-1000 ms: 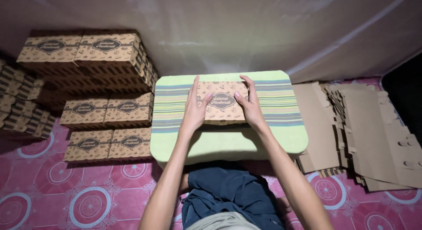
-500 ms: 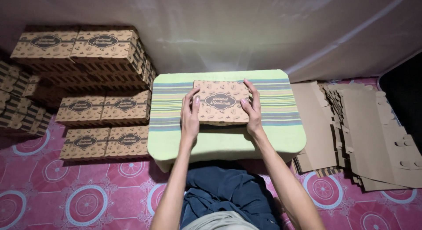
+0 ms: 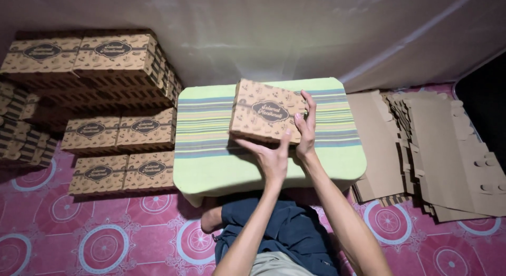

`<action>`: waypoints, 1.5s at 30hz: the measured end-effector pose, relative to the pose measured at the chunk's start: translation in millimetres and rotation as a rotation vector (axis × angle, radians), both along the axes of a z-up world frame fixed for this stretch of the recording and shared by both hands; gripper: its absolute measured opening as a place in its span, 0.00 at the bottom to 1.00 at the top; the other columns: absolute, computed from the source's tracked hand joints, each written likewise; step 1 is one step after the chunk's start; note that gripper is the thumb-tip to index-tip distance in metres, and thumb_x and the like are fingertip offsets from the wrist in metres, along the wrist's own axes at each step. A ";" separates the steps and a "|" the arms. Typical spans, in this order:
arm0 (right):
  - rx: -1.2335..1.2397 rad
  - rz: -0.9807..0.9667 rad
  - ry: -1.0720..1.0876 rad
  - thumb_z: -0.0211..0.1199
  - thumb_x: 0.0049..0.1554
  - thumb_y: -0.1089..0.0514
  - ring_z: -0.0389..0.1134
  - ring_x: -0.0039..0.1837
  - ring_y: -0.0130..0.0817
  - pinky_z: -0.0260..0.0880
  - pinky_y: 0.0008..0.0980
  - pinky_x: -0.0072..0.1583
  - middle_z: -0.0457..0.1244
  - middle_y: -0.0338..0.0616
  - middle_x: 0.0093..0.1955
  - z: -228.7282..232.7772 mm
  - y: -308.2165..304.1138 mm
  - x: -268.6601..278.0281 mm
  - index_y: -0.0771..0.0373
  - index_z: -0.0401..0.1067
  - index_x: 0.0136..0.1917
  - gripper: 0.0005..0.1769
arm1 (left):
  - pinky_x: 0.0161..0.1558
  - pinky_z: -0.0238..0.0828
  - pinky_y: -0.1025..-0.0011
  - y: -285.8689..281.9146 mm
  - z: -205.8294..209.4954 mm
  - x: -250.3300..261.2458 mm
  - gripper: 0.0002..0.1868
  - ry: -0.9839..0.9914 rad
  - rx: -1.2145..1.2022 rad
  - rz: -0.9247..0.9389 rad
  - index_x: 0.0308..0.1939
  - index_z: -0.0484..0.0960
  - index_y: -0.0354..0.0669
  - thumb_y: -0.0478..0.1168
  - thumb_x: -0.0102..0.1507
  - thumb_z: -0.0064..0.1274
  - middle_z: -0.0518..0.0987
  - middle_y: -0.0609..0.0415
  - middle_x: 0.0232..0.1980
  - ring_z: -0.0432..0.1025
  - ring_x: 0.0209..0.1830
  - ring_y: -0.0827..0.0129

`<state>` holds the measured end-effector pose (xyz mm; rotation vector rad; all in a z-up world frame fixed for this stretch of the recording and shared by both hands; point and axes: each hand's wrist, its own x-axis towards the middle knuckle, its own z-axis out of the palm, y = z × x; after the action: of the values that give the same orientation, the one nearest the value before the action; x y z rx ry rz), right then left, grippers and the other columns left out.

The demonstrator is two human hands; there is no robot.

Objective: Folding flat cardboard sheets into boxes and stacking them.

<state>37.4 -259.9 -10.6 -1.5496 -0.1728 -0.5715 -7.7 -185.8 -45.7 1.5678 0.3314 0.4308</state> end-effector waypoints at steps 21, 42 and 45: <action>0.073 0.303 0.153 0.60 0.61 0.52 0.71 0.48 0.40 0.75 0.32 0.53 0.59 0.53 0.52 -25.2 3.0 9.6 0.70 0.69 0.61 0.21 | 0.57 0.69 0.31 235.2 16.1 -18.6 0.49 -0.006 -0.070 0.431 0.74 0.42 0.39 0.61 0.68 0.57 0.40 0.21 0.76 0.38 0.75 0.16; -0.101 0.277 0.190 0.65 0.58 0.62 0.68 0.52 0.36 0.74 0.33 0.57 0.54 0.45 0.53 -23.9 5.2 7.6 0.70 0.73 0.54 0.11 | 0.62 0.63 0.24 375.4 -49.7 5.0 0.46 -0.117 -0.144 0.612 0.74 0.43 0.37 0.58 0.74 0.59 0.36 0.17 0.74 0.33 0.78 0.23; -0.112 0.275 0.192 0.65 0.59 0.61 0.68 0.53 0.35 0.74 0.34 0.57 0.54 0.45 0.53 -20.6 6.6 6.1 0.70 0.73 0.54 0.12 | 0.64 0.65 0.27 396.4 -56.0 14.7 0.45 -0.129 -0.140 0.613 0.75 0.42 0.45 0.59 0.76 0.59 0.40 0.15 0.72 0.38 0.77 0.23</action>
<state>43.5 -253.3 -31.2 -1.6448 -0.2700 -0.1978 7.0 210.5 -101.7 1.2738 0.7306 0.9562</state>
